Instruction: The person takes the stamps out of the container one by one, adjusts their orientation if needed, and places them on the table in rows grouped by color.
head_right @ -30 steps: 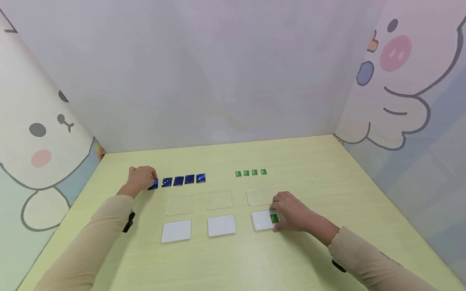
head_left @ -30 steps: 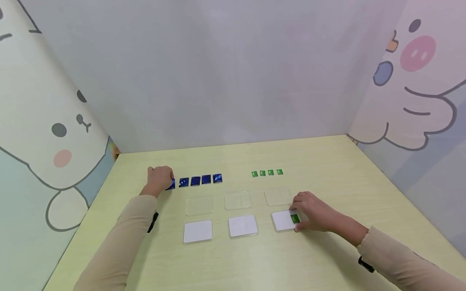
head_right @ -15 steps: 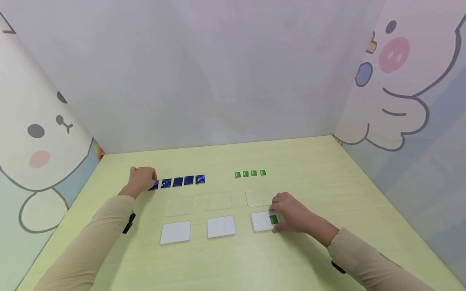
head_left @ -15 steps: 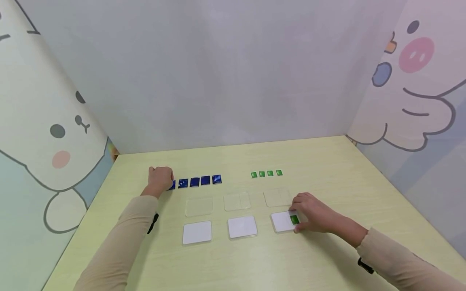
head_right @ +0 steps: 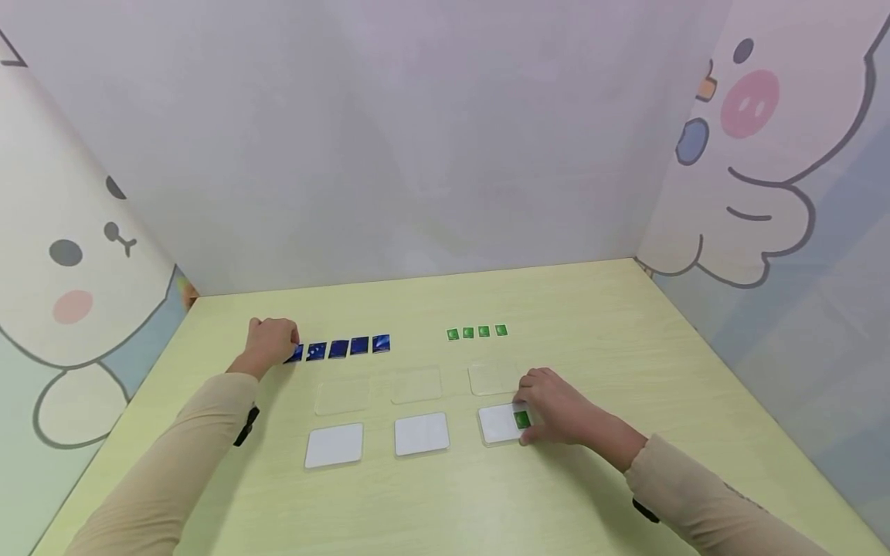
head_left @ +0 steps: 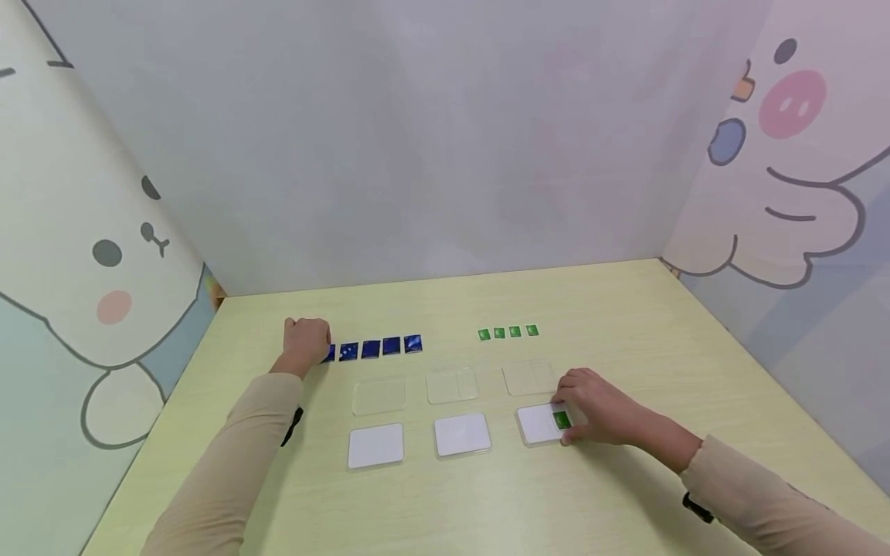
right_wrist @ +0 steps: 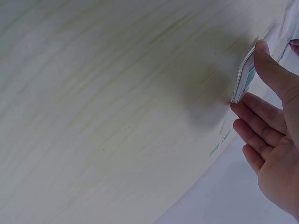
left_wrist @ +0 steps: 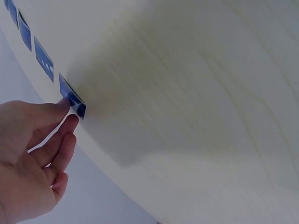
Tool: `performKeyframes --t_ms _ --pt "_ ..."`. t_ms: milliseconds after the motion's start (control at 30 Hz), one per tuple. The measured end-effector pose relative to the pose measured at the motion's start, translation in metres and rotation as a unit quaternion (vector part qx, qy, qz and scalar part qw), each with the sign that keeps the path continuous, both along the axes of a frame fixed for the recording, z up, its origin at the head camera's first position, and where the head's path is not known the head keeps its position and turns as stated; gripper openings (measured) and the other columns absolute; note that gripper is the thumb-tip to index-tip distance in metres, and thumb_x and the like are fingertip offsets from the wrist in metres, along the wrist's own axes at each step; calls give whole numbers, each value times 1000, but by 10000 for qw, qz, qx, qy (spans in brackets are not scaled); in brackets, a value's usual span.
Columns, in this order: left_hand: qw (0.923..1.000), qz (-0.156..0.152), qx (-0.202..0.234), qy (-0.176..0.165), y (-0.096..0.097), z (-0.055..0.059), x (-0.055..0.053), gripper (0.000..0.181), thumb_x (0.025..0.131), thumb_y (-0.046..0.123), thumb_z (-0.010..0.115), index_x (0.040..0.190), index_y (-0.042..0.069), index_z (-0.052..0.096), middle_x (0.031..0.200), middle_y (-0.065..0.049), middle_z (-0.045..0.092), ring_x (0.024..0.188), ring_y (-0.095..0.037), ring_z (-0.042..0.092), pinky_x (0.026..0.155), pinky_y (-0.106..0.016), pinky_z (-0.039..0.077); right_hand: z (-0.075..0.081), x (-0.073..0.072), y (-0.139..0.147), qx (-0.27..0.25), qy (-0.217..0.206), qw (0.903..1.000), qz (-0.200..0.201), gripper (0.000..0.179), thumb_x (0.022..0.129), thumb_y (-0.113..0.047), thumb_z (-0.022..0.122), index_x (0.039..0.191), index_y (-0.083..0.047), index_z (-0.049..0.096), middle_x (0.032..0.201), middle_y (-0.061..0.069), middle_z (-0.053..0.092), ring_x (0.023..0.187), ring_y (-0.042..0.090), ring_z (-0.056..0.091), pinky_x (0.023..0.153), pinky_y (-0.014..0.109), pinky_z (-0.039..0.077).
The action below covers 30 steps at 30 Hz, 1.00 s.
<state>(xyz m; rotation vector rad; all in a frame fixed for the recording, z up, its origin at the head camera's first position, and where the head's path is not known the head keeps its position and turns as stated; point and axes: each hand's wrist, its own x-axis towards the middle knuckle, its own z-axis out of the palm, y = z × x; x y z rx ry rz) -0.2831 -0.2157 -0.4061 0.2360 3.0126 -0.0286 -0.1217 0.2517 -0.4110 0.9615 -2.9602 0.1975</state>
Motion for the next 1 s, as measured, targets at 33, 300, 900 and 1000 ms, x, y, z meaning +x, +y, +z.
performKeyframes --t_ms 33,300,900,1000 --pt "10000 -3 -8 7 0 0 0 11 90 7 59 91 6 69 98 -12 73 91 -32 64 93 -51 35 0 0 0 6 19 10000 -7 48 66 -40 89 100 -10 73 96 -5 67 95 15 56 91 43 46" --pt "9997 -194 33 107 -3 -3 0 10 91 8 59 88 7 69 92 -10 73 87 -30 63 91 -50 35 0 0 0 -19 -2 10000 27 47 67 -40 88 100 -10 73 97 -5 67 95 16 56 91 44 46" --pt "9989 -419 193 72 -7 -3 0 9 93 7 60 88 8 67 90 -9 72 84 -27 62 92 -50 33 -1 -2 1 52 -44 10000 48 46 68 -40 88 100 -11 73 96 -5 66 95 16 55 93 45 45" --pt "9988 -419 226 61 -7 -1 0 8 93 8 60 89 8 67 90 -9 72 84 -27 61 92 -51 33 0 -2 1 54 -70 10000 30 46 68 -40 88 100 -11 73 97 -5 66 95 17 55 93 45 45"
